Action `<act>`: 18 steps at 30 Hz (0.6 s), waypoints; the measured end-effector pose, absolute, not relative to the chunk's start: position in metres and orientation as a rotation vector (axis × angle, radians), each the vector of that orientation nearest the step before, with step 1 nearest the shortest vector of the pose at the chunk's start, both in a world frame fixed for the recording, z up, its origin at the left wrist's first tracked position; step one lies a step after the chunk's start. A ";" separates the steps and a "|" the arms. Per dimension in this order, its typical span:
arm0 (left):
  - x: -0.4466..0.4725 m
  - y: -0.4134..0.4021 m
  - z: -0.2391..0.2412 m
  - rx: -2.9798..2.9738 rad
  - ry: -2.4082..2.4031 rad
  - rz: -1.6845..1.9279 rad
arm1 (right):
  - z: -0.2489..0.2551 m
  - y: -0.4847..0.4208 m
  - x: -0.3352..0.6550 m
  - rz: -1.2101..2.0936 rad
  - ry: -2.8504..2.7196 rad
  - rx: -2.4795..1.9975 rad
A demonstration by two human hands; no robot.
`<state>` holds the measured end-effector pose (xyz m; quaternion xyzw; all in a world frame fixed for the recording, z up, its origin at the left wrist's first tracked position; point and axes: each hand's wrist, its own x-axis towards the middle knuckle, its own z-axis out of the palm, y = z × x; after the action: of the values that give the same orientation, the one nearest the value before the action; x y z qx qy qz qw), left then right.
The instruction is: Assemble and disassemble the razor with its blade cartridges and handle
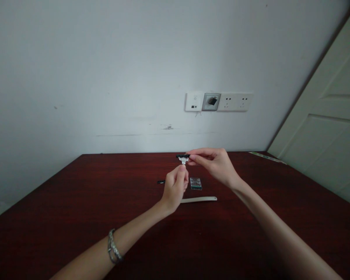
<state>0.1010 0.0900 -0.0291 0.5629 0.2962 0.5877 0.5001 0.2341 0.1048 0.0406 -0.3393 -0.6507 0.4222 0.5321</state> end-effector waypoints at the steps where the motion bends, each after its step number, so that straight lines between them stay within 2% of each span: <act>1: 0.101 0.090 -0.029 1.357 0.715 1.425 | 0.041 0.105 0.234 1.025 -1.541 -0.805; 18: 0.100 0.091 -0.030 1.405 0.729 1.451 | 0.043 0.103 0.233 1.067 -1.513 -0.741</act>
<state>0.1005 0.0911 -0.0295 0.5751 0.2984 0.5939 0.4770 0.2332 0.1026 0.0427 -0.3119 -0.6373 0.4494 0.5427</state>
